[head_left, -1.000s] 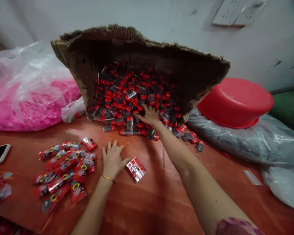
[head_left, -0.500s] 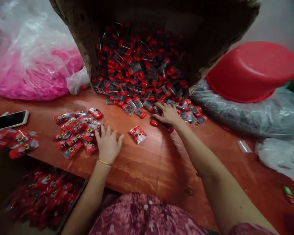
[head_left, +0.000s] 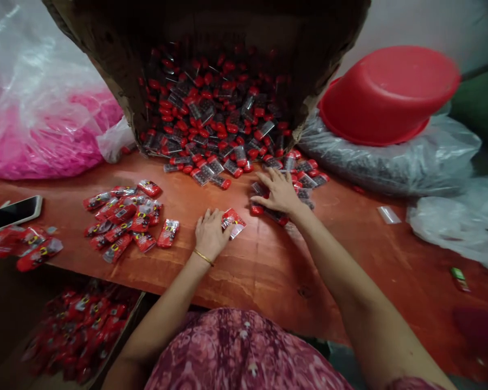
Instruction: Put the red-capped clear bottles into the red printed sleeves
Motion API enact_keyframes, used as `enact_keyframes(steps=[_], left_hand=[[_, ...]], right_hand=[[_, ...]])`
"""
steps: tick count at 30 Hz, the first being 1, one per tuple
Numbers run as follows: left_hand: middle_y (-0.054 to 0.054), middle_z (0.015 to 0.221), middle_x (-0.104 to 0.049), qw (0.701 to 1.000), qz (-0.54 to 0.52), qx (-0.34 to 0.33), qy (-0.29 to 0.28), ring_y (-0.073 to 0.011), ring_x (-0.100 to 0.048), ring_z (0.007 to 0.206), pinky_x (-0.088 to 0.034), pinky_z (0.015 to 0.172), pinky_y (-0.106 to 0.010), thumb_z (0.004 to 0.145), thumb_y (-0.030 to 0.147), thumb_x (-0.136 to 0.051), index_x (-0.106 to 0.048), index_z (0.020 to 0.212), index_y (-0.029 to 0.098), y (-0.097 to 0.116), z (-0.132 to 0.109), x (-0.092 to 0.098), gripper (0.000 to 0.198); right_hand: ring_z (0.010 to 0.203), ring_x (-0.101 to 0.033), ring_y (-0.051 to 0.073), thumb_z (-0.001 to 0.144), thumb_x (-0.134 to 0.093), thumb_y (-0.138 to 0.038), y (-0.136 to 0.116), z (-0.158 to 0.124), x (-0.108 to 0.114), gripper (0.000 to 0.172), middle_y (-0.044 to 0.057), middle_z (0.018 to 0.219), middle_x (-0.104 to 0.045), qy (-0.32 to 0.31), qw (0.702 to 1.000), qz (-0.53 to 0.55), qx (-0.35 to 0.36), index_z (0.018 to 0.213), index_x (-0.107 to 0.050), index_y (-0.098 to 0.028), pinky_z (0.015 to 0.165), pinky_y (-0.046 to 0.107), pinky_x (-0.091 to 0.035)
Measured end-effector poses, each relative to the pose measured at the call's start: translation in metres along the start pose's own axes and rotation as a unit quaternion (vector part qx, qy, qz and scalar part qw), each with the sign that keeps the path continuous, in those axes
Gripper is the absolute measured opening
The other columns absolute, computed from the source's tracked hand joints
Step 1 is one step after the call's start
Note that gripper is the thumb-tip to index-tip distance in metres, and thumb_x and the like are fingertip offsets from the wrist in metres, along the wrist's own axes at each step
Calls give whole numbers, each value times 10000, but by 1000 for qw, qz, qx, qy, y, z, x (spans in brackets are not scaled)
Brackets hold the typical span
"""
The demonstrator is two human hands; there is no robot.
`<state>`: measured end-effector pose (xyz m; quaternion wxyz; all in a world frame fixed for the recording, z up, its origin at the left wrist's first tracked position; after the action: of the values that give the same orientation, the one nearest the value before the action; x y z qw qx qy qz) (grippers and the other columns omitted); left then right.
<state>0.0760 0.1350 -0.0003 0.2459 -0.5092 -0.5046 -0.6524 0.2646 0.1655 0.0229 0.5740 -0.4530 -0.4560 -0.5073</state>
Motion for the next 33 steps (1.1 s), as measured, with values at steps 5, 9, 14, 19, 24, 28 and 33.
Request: enact_keyframes(steps=[5, 9, 14, 19, 24, 28, 33], left_hand=[[-125, 1316, -519, 1000, 3, -12, 14, -335, -375, 1277, -290, 1021, -494, 812, 415, -520, -601, 1165, 217, 4, -3, 0, 412], [-68, 1262, -576, 1000, 23, -9, 6, -335, -395, 1262, -290, 1011, -512, 811, 401, -524, -681, 1035, 294, -3, 3, -2, 294], [-74, 1244, -590, 999, 18, -13, 43, -318, -425, 1245, -277, 1023, -511, 827, 358, -491, -690, 1022, 281, -5, 2, 6, 289], [-88, 1306, -539, 994, -9, -6, 111, -325, -385, 1281, -239, 1048, -530, 824, 344, -492, -696, 1006, 251, 2, -8, 27, 289], [-77, 1335, -512, 989, -38, -37, 137, -308, -317, 1328, -143, 1086, -552, 820, 293, -504, -698, 973, 250, 22, -18, 41, 251], [-114, 1287, -552, 964, -228, -1, 134, -291, -424, 1259, -279, 1052, -490, 784, 365, -568, -604, 1146, 204, 13, -16, 39, 397], [-85, 839, -705, 821, -563, 90, 0, -175, -641, 728, -502, 699, -288, 688, 434, -659, -675, 918, 118, 7, -9, -1, 391]], right_hand=[[1305, -310, 312, 845, -426, -493, -14, -42, 24, 497, 119, 1358, -454, 82, 994, 57, -38, 1229, -526, -194, 1059, 527, -135], [1208, -448, 263, 882, -398, -392, -34, -76, 29, 343, 106, 1226, -575, 134, 977, 153, -70, 1041, -636, -203, 1032, 470, -256], [1005, -583, 233, 882, -406, -369, -55, -98, 22, 312, 99, 1035, -670, 161, 943, 272, -106, 974, -660, -213, 909, 412, -409], [869, -618, 239, 732, -598, -512, -79, -92, 10, 414, 97, 938, -684, 115, 921, 344, -141, 991, -635, -191, 800, 372, -477], [729, -625, 193, 810, -500, -461, -91, -87, -11, 342, 57, 822, -682, 88, 841, 499, -191, 948, -634, -179, 672, 312, -497], [671, -605, 161, 847, -410, -404, -84, -91, -18, 301, 27, 756, -662, 128, 761, 596, -222, 864, -623, -192, 632, 283, -497], [515, -498, 121, 826, -427, -453, -78, -97, -16, 308, -16, 577, -548, 132, 739, 617, -236, 680, -537, -205, 517, 245, -439]])
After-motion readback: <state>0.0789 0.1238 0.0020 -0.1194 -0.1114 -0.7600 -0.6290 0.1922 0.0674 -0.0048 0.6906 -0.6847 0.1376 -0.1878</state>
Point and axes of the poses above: each hand's wrist, its own z-axis towards the middle knuckle, its own x-axis out of the back of the hand, y = z × x, the point moved 10 cm from there along z, towards the middle knuckle
